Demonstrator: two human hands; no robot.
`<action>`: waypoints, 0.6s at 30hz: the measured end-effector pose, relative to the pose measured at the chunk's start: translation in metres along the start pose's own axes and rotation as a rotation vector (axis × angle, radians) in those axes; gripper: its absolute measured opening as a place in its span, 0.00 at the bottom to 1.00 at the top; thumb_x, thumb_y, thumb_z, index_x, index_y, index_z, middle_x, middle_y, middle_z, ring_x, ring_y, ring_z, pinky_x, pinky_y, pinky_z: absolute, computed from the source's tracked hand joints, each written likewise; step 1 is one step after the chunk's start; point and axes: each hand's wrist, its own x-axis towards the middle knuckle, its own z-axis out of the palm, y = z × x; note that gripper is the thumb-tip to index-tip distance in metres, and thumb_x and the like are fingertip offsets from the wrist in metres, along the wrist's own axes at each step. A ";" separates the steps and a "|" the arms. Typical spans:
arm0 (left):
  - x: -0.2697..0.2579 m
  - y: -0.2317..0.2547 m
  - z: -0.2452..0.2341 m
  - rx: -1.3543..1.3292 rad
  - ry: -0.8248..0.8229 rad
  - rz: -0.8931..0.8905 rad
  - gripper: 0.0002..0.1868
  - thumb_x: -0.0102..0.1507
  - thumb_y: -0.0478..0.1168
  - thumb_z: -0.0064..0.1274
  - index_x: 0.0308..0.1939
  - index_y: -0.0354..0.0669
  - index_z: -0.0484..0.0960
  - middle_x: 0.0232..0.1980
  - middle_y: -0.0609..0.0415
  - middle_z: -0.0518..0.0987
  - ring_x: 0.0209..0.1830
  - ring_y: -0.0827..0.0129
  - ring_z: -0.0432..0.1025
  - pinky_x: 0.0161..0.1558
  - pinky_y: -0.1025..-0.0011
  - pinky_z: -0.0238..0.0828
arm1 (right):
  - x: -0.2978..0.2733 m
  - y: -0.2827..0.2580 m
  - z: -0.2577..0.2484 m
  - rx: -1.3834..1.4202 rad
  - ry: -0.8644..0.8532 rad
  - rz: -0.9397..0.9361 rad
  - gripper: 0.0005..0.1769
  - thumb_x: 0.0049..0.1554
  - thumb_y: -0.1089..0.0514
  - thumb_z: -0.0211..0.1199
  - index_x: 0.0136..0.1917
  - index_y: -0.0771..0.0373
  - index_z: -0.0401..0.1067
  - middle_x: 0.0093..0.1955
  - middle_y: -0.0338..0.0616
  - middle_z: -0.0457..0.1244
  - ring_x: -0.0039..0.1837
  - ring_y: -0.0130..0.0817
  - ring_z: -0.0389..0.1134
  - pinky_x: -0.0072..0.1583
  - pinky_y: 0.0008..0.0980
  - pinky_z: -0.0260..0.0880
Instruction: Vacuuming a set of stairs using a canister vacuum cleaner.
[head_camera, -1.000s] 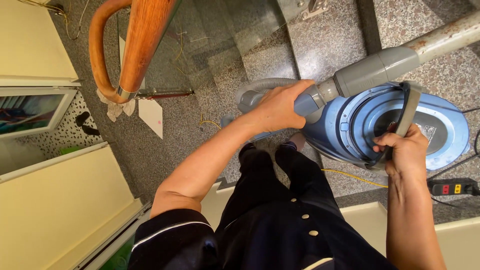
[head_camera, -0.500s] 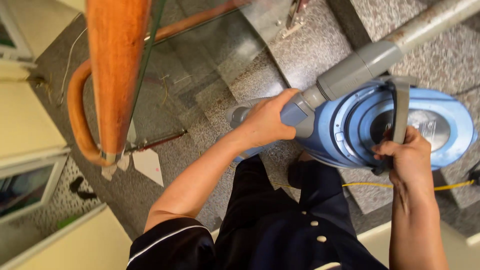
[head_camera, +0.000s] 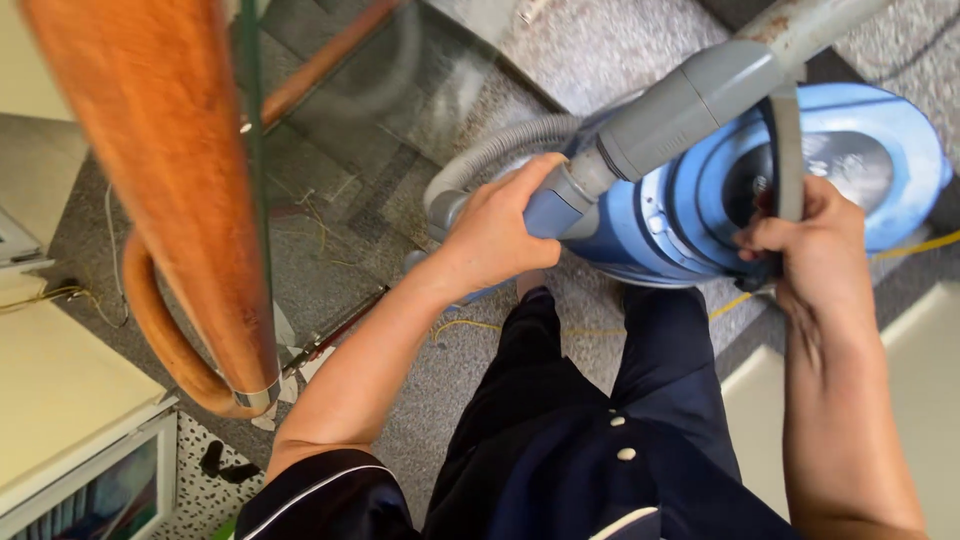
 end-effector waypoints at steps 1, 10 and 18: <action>-0.003 -0.003 0.004 -0.009 -0.022 0.001 0.44 0.48 0.41 0.61 0.70 0.44 0.68 0.63 0.42 0.79 0.63 0.50 0.75 0.61 0.61 0.71 | -0.007 0.002 0.003 -0.003 0.020 0.013 0.17 0.46 0.76 0.58 0.50 0.71 0.68 0.40 0.47 0.64 0.39 0.35 0.68 0.42 0.29 0.69; -0.021 -0.015 0.017 0.045 -0.049 0.050 0.43 0.50 0.40 0.61 0.70 0.44 0.67 0.64 0.43 0.78 0.62 0.49 0.75 0.61 0.59 0.71 | -0.035 0.036 0.028 -0.020 -0.010 0.102 0.19 0.42 0.77 0.59 0.49 0.71 0.67 0.39 0.45 0.63 0.36 0.34 0.67 0.39 0.28 0.68; -0.040 -0.027 0.038 0.050 0.000 0.062 0.44 0.50 0.41 0.63 0.70 0.45 0.66 0.64 0.43 0.78 0.61 0.48 0.75 0.60 0.58 0.71 | -0.053 0.069 0.028 -0.030 -0.043 0.156 0.20 0.40 0.77 0.60 0.47 0.70 0.66 0.38 0.46 0.62 0.35 0.35 0.67 0.38 0.29 0.67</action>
